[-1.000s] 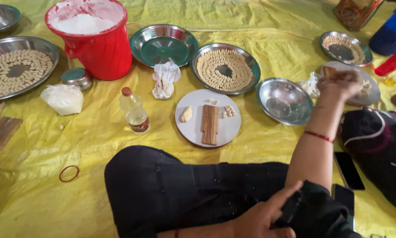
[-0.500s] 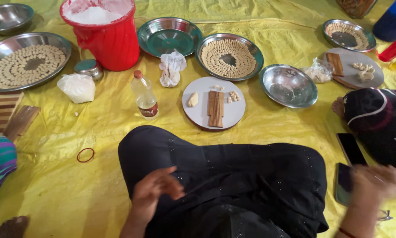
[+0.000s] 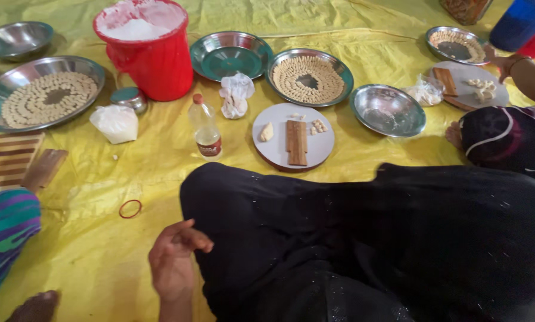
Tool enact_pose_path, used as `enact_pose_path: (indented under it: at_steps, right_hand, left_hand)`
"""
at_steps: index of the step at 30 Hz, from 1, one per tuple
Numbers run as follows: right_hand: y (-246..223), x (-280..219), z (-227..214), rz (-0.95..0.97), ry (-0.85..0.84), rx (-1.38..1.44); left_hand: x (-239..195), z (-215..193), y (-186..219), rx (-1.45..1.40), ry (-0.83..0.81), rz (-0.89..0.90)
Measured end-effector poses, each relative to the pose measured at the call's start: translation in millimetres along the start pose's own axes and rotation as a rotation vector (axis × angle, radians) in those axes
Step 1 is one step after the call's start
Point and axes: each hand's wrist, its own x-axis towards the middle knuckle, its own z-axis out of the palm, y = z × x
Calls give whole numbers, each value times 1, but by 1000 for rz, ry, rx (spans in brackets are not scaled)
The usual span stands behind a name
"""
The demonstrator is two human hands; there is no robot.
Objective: The person rolls small pieces of dough between their palms and presses them onto a grooved wooden board to create ridged shapes, then places them on a metal tray. The person repeats this process continuously.
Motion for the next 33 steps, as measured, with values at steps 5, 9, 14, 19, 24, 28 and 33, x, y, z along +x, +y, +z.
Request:
enact_pose_path:
  at_steps: [5,9,14,19,24,28,33]
  right_hand:
    - [-36,-21,81,-121,-136,-250]
    - [-56,-43,130,-201,-202,-403]
    - [-78,-57,166,-274,-237,-519]
    - [-85,-63,167,-302,-236,-594]
    - [-65,-71,143,-295,-249,-660]
    - [-40,-92,112,-268,-296,-748]
    - [-36,-99,93,-301,-369,-836]
  left_hand:
    - [66,32,7,674,-70,-95]
    - [131,37,-27,1458,-188,140]
    - [170,28,-82,1636,-361,17]
    - [175,32,-122,1881,-488,-436]
    - [161,71,-207,1748,-896,-521]
    - [123,87,-257,1459,-1342,-611]
    - [107,83,-254,1504,-1374,-451]
